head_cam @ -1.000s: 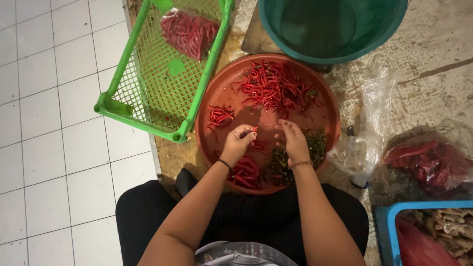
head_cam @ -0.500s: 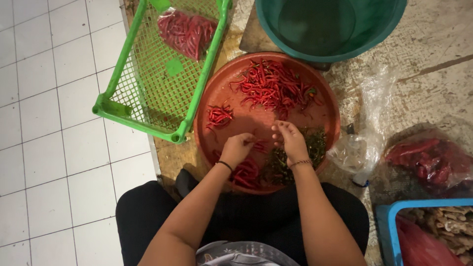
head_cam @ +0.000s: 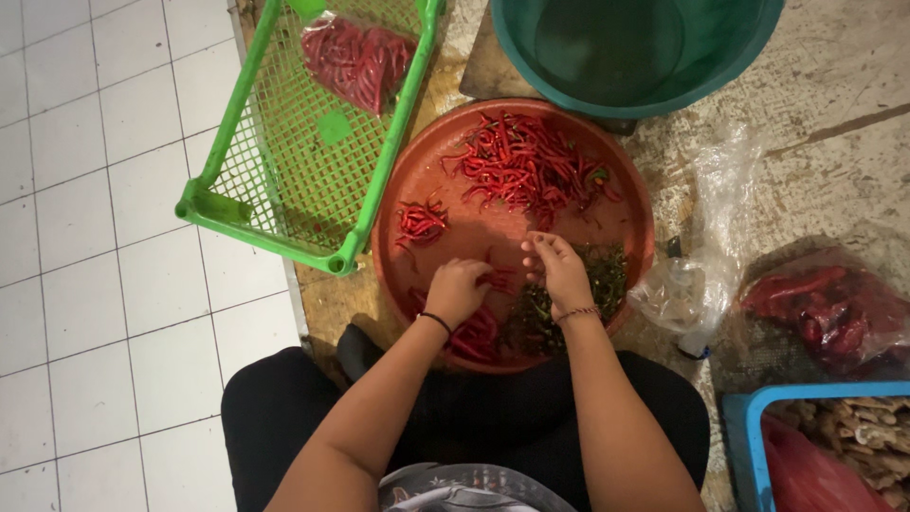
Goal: The person transfers red chilies from a green bowl into a red basin, then removes stems from the chilies by hand and places the stems into a separate pile within the basin.
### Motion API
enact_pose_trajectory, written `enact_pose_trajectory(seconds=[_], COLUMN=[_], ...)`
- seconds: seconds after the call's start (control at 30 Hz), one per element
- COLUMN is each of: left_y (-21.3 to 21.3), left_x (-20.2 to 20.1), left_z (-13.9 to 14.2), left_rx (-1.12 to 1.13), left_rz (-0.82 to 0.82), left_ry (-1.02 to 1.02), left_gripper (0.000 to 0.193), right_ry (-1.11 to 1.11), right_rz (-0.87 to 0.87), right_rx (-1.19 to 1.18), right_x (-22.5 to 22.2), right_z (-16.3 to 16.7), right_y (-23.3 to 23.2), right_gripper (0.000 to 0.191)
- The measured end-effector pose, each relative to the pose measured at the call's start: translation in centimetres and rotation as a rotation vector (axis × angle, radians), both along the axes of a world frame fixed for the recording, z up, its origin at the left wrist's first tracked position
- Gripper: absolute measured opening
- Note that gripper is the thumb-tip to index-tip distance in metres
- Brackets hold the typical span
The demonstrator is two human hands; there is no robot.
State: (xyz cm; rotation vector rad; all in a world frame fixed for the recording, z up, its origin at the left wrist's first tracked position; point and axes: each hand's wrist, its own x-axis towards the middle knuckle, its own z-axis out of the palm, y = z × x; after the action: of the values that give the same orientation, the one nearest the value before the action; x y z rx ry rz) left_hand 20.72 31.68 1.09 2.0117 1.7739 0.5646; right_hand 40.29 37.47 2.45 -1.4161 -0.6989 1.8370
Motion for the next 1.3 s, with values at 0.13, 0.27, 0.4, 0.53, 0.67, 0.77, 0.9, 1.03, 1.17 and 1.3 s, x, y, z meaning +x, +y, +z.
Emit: enact_pose_trajectory(seconds=[0.13,0.27,0.4,0.53,0.67,0.77,0.9,1.03,1.17,1.3], left_y=[-0.8,-3.6,-8.1,-8.1,-6.8,-5.5,-4.9,-5.0,-5.8,-6.8], left_x=[-1.2,-4.4,-7.6,-9.7,-8.8,-7.6,-6.9,-6.6,-6.2,-5.7], left_z=[2.3,2.3,-1.2,-4.2,-4.1,-2.9,-2.9,-5.3,-7.3,-8.1], left_rx=[0.101,0.233,0.248,0.384,0.120,-0.053,-0.026,-0.035,-0.092,-0.137], left_rz=[0.013,0.242,0.778,0.972,1.134,1.143,1.120,1.088,1.076,1.069], left_ry=[-0.131,-0.133,-0.486,-0.661,-0.139,0.096,0.183,0.351,0.385,0.243], left_gripper=[0.016,0.015,0.017,0.035,0.048,0.056,0.052,0.038,0.038,0.046], right_ry=[0.003,-0.006,-0.372,-0.796,-0.949,-1.034,-1.042,-1.104,-1.158,-0.987], right_rz=[-0.003,0.001,0.179,0.428,0.636,0.791,0.712,0.703,0.665,0.534], right_rx=[-0.007,0.015,0.450,0.783,0.940,0.959,0.997,0.918,0.917,1.043], right_x=[0.2,0.2,-0.3,-1.5,-2.2,-2.3,-1.3,0.0,0.4,0.8], right_z=[-0.9,-2.7,-4.4,-4.2,-2.6,-2.0,-2.6,-3.7,-3.6,-1.9], right_y=[0.1,0.2,-0.9,-1.9,-2.1,-2.3,-2.4,-2.6,-2.6,-3.3], right_gripper=[0.026,0.026,0.024,0.028,0.047,0.054,0.043,0.016,0.010,0.011])
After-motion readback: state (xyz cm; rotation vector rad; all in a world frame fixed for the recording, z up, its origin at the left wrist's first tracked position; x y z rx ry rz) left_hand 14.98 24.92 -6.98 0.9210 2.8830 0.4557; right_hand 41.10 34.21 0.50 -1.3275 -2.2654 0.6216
